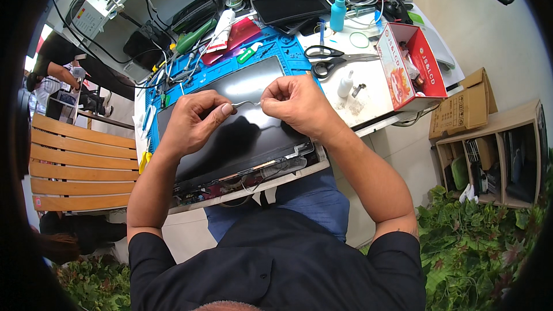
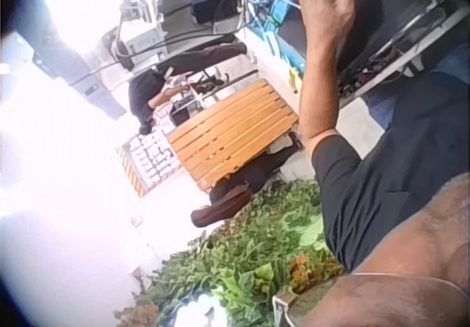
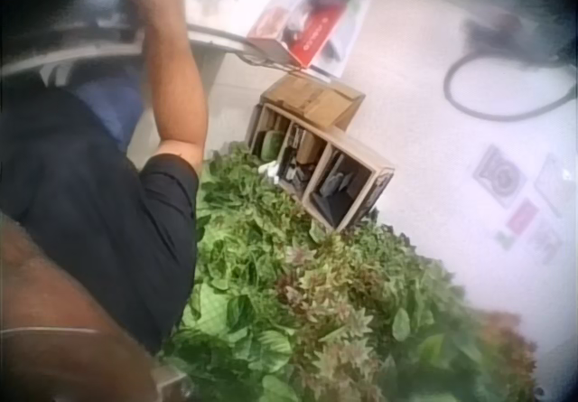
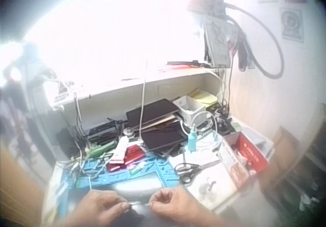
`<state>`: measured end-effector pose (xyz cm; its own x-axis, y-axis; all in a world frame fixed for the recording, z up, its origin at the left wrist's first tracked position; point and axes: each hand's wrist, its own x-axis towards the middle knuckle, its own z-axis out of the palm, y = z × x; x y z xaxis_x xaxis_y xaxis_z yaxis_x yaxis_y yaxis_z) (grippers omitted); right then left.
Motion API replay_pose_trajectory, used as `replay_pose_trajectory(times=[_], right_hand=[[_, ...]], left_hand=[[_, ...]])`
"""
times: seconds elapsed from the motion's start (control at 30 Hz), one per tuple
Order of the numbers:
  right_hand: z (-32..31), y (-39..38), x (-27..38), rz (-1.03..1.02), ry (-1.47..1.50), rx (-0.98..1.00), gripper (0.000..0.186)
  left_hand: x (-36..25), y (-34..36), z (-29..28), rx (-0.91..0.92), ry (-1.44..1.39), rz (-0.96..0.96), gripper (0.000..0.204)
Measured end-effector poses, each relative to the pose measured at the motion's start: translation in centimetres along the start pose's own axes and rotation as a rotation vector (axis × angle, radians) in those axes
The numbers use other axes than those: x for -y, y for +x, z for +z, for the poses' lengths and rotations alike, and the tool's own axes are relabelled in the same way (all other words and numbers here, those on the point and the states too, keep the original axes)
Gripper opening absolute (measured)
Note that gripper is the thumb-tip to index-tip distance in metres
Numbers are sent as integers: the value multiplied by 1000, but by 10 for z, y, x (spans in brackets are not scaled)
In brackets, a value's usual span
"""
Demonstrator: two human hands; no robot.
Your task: The person applies adhesive from a tube to the hinge area of a laptop and then uses tweezers to position a small component onto the laptop frame.
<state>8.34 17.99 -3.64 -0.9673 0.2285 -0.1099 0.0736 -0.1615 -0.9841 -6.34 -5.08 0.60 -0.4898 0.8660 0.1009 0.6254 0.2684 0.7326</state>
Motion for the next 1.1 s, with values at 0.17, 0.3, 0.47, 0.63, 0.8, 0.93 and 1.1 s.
replay_pose_trajectory(times=[0.17, 0.3, 0.47, 0.63, 0.8, 0.93, 1.1], right_hand=[[0, -1, 1, -1, -4, -2, 14], [-1, -2, 3, 22, 33, 10, 14], [-1, -1, 1, 0, 39, 14, 14], [-1, -1, 0, -6, 43, 19, 14], [-4, -8, 2, 34, 52, 26, 14], [-14, -15, -2, -27, -22, -23, 17], [-19, -55, -2, -301, -371, -112, 21]], left_hand=[[1, 0, 0, 2, -1, -8, 32], [-1, 1, 1, 8, -29, -15, 32], [-1, 1, 1, 13, -44, -9, 31], [2, 2, 4, -15, -54, 4, 29], [-2, 0, 1, 20, -44, -1, 32], [3, -1, 6, 25, -93, -7, 33], [-11, -21, 9, 66, -69, -94, 29]])
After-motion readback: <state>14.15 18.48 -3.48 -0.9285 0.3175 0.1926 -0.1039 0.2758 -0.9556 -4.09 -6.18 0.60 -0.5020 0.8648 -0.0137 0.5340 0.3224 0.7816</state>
